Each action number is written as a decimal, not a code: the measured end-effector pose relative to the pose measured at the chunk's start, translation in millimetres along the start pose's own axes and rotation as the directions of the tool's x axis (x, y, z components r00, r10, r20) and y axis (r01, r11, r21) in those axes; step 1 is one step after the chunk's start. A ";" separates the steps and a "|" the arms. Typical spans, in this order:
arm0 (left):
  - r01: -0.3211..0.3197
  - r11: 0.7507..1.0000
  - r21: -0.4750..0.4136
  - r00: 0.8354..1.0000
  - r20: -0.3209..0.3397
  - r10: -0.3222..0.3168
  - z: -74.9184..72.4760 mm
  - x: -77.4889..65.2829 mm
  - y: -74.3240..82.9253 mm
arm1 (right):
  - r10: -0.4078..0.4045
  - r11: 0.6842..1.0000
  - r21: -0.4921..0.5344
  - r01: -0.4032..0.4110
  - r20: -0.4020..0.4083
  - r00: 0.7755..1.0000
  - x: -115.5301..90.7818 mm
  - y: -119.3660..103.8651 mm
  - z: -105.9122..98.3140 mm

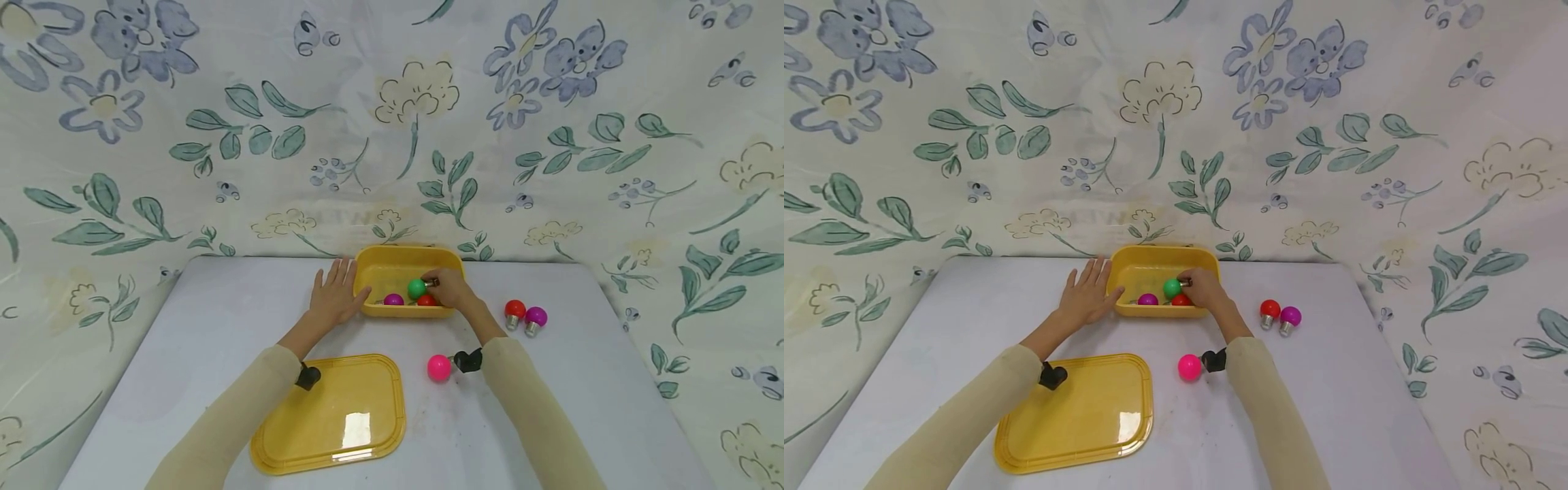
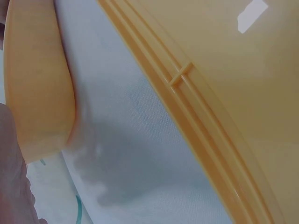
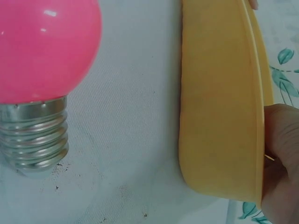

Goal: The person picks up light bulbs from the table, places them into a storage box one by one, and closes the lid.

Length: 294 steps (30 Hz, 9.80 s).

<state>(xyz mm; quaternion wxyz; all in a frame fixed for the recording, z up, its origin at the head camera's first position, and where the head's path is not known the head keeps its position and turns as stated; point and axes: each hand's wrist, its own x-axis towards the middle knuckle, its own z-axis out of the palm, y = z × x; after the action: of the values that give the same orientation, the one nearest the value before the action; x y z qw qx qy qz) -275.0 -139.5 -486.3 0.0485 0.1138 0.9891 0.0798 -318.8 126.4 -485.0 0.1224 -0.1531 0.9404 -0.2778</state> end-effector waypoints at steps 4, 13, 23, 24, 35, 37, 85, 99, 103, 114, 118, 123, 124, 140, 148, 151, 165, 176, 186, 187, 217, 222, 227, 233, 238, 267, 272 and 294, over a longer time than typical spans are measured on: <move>-0.006 1.000 -0.008 1.000 -0.003 0.006 0.0 0.5 -0.8 | -0.005 1.000 -0.009 0.005 0.001 1.000 0.1 -0.6 0.3; 0.000 1.000 -0.009 1.000 -0.009 0.000 -1.9 -1.1 0.5 | -0.019 1.000 -0.013 0.019 0.006 1.000 0.5 -0.9 -0.6; 0.001 1.000 -0.003 1.000 -0.012 -0.001 -2.9 -2.1 1.0 | -0.021 1.000 0.014 0.021 -0.002 1.000 0.1 0.1 -0.9; 0.001 1.000 -0.005 1.000 -0.012 -0.001 -3.1 -2.2 1.1 | -0.020 1.000 0.019 0.020 -0.001 1.000 -0.2 0.1 -1.0; 0.003 1.000 -0.019 1.000 -0.001 -0.003 -2.4 -2.0 1.0 | -0.018 0.994 0.106 0.025 -0.065 0.998 -8.3 -0.2 -4.4; 0.002 1.000 -0.015 1.000 -0.003 -0.002 -2.0 -1.3 0.7 | -0.026 0.994 0.106 0.035 -0.081 0.996 -10.1 0.7 -4.9; 0.010 1.000 -0.024 1.000 0.010 -0.010 -3.9 -1.9 0.5 | -0.099 0.948 0.301 0.103 -0.030 0.995 -128.3 39.5 9.9; -0.005 0.998 -0.063 1.000 -0.005 0.005 -4.0 -2.6 0.5 | -0.160 0.942 0.305 0.142 0.035 0.987 -147.1 56.6 29.9; 0.003 0.999 -0.051 1.000 0.008 -0.002 -2.1 -1.1 -0.2 | -0.165 0.941 0.305 0.147 0.036 0.986 -147.6 56.2 32.7; 0.007 0.999 -0.040 1.000 0.005 -0.007 -0.6 0.3 -0.1 | -0.128 0.950 0.291 0.112 0.036 0.991 -144.9 53.5 41.1; 0.006 0.999 -0.035 1.000 0.005 -0.006 -1.3 0.0 0.3 | -0.122 0.954 0.280 0.109 0.028 0.992 -144.2 54.2 43.9; 0.005 0.999 -0.033 1.000 0.008 -0.005 -1.2 -0.2 0.1 | -0.131 0.954 0.276 0.119 0.024 0.991 -145.8 52.8 45.4; 0.005 0.999 -0.034 1.000 0.008 -0.005 -1.3 -0.3 0.0 | -0.137 0.954 0.271 0.125 0.023 0.990 -146.0 52.6 45.5; 0.004 0.999 -0.039 1.000 0.010 -0.003 -2.9 -1.2 0.8 | -0.150 0.948 0.280 0.153 -0.032 0.988 -146.0 40.4 33.4; 0.002 1.000 -0.023 1.000 0.004 -0.002 -1.3 -0.4 -0.1 | -0.186 0.942 0.274 0.195 -0.057 0.981 -140.1 33.0 20.2; 0.000 1.000 -0.025 1.000 0.001 0.000 -0.8 -0.2 -0.3 | -0.200 0.941 0.262 0.212 -0.073 0.977 -137.6 28.9 14.8; 0.010 1.000 -0.016 1.000 0.009 -0.010 -1.6 0.1 0.4 | -0.221 0.948 0.198 0.250 -0.155 0.963 -118.6 16.2 -8.1; 0.012 1.000 -0.015 1.000 0.013 -0.012 -0.6 0.6 -0.9 | -0.215 0.950 0.183 0.252 -0.199 0.956 -90.0 2.1 -25.7; 0.010 0.999 -0.032 1.000 0.008 -0.010 0.3 1.1 -1.7 | -0.178 0.956 0.197 0.219 -0.207 0.962 -59.9 -0.8 -32.5; 0.011 0.999 -0.033 1.000 0.009 -0.010 0.4 1.0 -2.0 | -0.176 0.957 0.193 0.217 -0.206 0.963 -56.9 0.1 -32.6; 0.009 1.000 -0.017 1.000 0.016 -0.009 0.8 1.1 -1.5 | -0.054 0.982 0.172 0.080 -0.151 0.987 -6.1 19.7 -25.1; 0.005 1.000 -0.015 1.000 0.007 -0.005 1.6 0.4 -1.3 | -0.037 0.984 0.164 0.062 -0.154 0.987 -3.8 17.9 -23.3; 0.005 1.000 -0.015 1.000 0.010 -0.005 1.0 -0.9 1.1 | -0.014 0.992 0.124 0.032 -0.139 0.990 -0.9 13.9 -19.0; 0.001 1.000 -0.014 1.000 0.007 -0.001 0.2 -2.0 2.1 | -0.020 0.995 0.091 0.035 -0.153 0.988 2.1 11.3 -16.6; 0.002 1.000 -0.013 1.000 0.007 -0.002 -0.9 -1.8 2.0 | -0.019 0.997 0.066 0.028 -0.140 0.990 7.4 11.6 -15.3; 0.004 1.000 -0.014 1.000 0.010 -0.004 -2.1 -1.2 -0.7 | 0.009 0.996 -0.084 -0.015 -0.066 0.998 14.2 8.7 -7.3; 0.006 1.000 -0.008 1.000 0.012 -0.006 -2.4 -0.6 -0.5 | 0.009 0.996 -0.085 -0.014 -0.063 0.998 14.6 8.8 -7.7; 0.005 1.000 0.010 1.000 0.018 -0.005 -3.3 -2.6 1.2 | -0.014 0.996 0.084 0.025 -0.128 0.992 3.8 9.8 -12.9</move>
<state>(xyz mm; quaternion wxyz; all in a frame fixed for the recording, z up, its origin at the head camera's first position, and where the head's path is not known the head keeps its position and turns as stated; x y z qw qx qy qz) -272.7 -139.4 -482.6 0.0570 0.1123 0.9893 0.0738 -328.5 139.1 -480.5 0.0661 -0.1389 0.9321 -0.3280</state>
